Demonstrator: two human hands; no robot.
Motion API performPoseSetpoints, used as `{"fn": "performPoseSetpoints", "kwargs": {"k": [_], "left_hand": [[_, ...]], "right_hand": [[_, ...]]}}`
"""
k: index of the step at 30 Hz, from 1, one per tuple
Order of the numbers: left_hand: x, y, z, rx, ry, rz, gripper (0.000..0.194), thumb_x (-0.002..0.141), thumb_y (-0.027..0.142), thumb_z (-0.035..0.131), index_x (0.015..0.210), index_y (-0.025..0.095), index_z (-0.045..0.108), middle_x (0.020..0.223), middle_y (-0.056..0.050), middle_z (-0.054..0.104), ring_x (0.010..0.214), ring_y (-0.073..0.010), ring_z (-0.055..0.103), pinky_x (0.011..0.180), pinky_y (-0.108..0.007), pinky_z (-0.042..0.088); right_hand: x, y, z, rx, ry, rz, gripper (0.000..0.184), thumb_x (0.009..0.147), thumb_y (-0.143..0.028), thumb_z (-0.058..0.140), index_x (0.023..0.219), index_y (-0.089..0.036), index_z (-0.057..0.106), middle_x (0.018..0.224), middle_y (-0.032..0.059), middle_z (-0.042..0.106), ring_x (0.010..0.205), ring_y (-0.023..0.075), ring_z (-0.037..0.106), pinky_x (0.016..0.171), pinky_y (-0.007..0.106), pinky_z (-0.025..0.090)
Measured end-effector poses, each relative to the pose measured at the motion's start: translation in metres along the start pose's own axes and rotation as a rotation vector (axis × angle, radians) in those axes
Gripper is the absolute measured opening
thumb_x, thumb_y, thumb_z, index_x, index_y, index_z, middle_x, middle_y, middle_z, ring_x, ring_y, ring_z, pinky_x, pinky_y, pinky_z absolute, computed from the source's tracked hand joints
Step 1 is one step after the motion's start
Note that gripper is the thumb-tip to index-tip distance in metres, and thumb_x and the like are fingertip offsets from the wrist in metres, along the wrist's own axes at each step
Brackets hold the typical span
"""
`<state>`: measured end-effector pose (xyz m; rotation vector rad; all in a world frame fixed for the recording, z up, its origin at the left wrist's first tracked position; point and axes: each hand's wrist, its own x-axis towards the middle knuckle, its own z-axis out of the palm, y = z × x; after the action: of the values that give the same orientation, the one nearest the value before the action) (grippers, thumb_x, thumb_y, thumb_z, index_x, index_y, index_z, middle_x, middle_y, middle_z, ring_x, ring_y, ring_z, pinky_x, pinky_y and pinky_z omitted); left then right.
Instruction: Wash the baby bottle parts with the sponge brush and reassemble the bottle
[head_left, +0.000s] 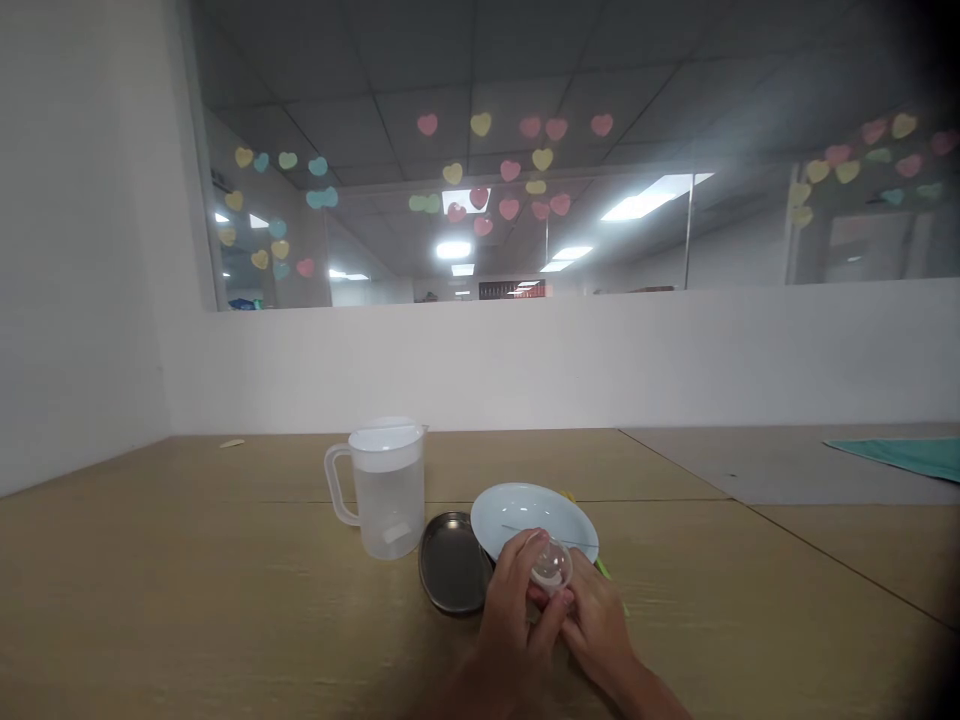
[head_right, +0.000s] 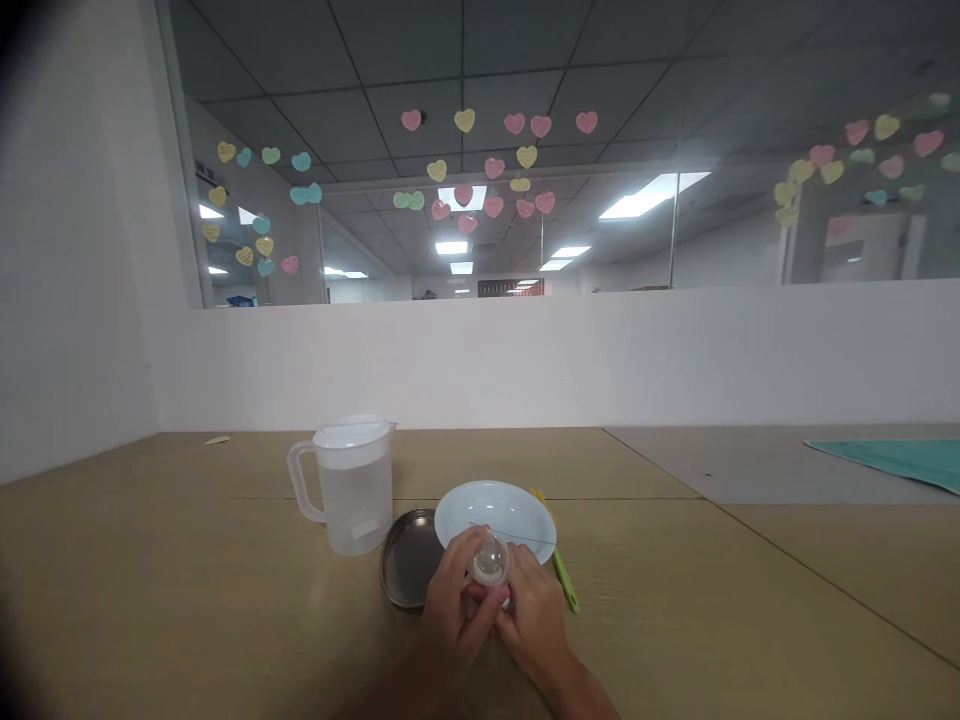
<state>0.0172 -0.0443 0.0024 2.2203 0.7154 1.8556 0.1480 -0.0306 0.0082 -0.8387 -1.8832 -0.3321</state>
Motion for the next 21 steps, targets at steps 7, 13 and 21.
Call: {"fn": "performPoseSetpoints", "kwargs": {"k": [7,13,21], "left_hand": [[0.0020,-0.0023,-0.0002,0.019,0.009,0.028,0.047,0.082,0.021,0.054,0.127,0.023,0.040,0.123,-0.010,0.048,0.114,-0.0223,0.048,0.096,-0.041,0.043],[0.0029,0.0013,-0.0009,-0.012,0.011,-0.004,0.046,0.083,0.020,0.053,0.127,0.022,0.039,0.124,-0.011,0.048,0.116,-0.0222,0.046,0.097,-0.042,0.041],[0.0042,0.0029,-0.0023,-0.054,-0.018,-0.058,0.047,0.082,0.019,0.053,0.127,0.020,0.038,0.125,-0.011,0.047,0.117,-0.0217,0.045,0.099,-0.041,0.039]], "right_hand": [[-0.0003,0.0023,0.0007,-0.044,0.008,-0.010,0.028,0.086,-0.038,0.037,0.081,-0.020,0.057,0.071,0.0045,0.060,0.063,0.0190,0.055,0.053,0.030,0.045],[-0.0018,0.0015,-0.0003,-0.034,0.011,0.056,0.036,0.083,-0.039,0.044,0.111,-0.018,0.053,0.084,0.0071,0.066,0.071,0.0206,0.062,0.057,0.031,0.050],[-0.0068,0.0030,0.0017,-0.068,0.072,0.063,0.049,0.080,-0.038,0.049,0.124,-0.018,0.042,0.104,0.0115,0.064,0.087,0.0233,0.065,0.067,0.033,0.052]]}}
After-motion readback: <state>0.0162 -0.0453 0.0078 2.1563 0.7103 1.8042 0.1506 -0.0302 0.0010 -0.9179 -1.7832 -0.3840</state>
